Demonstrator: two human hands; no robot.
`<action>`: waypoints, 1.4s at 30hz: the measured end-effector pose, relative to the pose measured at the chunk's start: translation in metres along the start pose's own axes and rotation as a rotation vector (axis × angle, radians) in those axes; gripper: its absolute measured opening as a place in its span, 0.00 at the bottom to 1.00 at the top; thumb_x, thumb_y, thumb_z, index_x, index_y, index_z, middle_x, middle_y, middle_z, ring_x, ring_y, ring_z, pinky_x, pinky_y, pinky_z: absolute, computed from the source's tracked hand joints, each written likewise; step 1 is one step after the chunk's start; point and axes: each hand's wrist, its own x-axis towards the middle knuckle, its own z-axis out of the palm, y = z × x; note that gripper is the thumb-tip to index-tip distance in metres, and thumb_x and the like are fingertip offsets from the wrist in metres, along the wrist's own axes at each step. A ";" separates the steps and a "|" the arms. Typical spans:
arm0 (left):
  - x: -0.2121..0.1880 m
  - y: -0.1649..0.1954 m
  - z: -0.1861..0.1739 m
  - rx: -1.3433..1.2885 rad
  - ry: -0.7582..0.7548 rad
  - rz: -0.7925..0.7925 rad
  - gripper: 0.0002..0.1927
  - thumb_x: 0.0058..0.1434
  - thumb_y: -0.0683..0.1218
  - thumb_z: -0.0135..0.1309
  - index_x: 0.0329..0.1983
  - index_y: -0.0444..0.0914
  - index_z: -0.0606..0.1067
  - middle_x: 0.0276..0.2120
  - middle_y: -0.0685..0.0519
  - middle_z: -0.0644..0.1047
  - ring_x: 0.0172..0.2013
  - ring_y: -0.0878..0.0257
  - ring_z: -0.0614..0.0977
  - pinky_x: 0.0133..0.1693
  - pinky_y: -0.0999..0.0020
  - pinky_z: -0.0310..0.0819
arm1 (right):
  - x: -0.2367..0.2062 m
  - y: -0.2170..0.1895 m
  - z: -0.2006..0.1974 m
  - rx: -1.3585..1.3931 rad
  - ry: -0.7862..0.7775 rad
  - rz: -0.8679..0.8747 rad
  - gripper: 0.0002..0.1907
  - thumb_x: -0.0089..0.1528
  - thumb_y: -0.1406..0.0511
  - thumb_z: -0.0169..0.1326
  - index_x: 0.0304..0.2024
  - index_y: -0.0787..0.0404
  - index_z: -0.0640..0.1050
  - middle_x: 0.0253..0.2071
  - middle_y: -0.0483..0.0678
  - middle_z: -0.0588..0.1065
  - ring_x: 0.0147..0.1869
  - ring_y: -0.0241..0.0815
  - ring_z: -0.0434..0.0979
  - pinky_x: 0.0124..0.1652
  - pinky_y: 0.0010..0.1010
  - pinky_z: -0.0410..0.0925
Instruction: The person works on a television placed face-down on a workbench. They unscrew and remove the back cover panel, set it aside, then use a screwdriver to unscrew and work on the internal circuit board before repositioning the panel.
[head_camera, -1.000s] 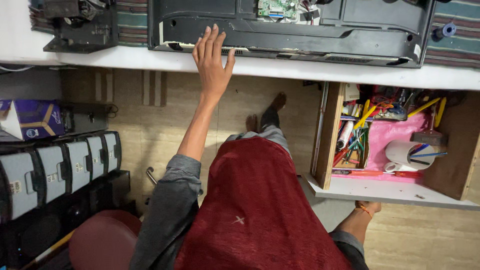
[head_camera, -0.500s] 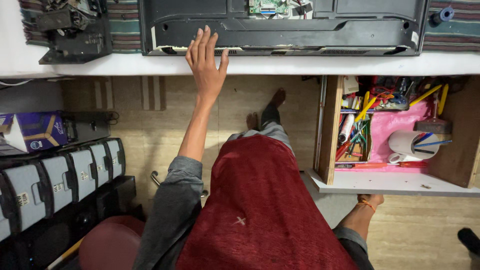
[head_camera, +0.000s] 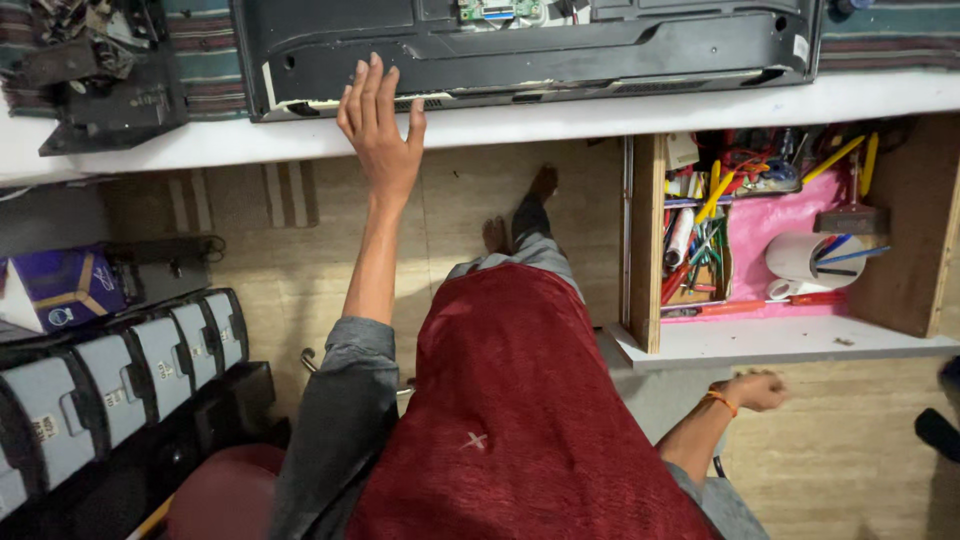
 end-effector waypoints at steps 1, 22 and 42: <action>0.000 -0.001 0.001 0.010 0.011 0.015 0.22 0.74 0.52 0.55 0.66 0.40 0.72 0.70 0.52 0.67 0.72 0.55 0.63 0.72 0.51 0.50 | 0.007 -0.001 -0.002 0.028 0.050 -0.115 0.08 0.69 0.65 0.51 0.36 0.60 0.70 0.29 0.44 0.70 0.28 0.38 0.63 0.26 0.35 0.61; 0.012 -0.002 0.000 0.131 0.075 0.134 0.22 0.76 0.56 0.51 0.68 0.43 0.68 0.71 0.54 0.65 0.71 0.57 0.63 0.70 0.54 0.50 | -0.041 -0.041 0.069 0.303 -0.653 -0.106 0.04 0.76 0.67 0.50 0.49 0.61 0.76 0.36 0.45 0.75 0.34 0.33 0.71 0.32 0.23 0.67; 0.013 -0.004 0.005 0.153 0.116 0.158 0.22 0.77 0.56 0.49 0.70 0.45 0.66 0.71 0.55 0.64 0.72 0.58 0.61 0.71 0.55 0.49 | -0.098 -0.015 0.054 0.212 -0.857 0.022 0.08 0.75 0.67 0.49 0.52 0.65 0.75 0.36 0.47 0.76 0.32 0.33 0.75 0.30 0.21 0.66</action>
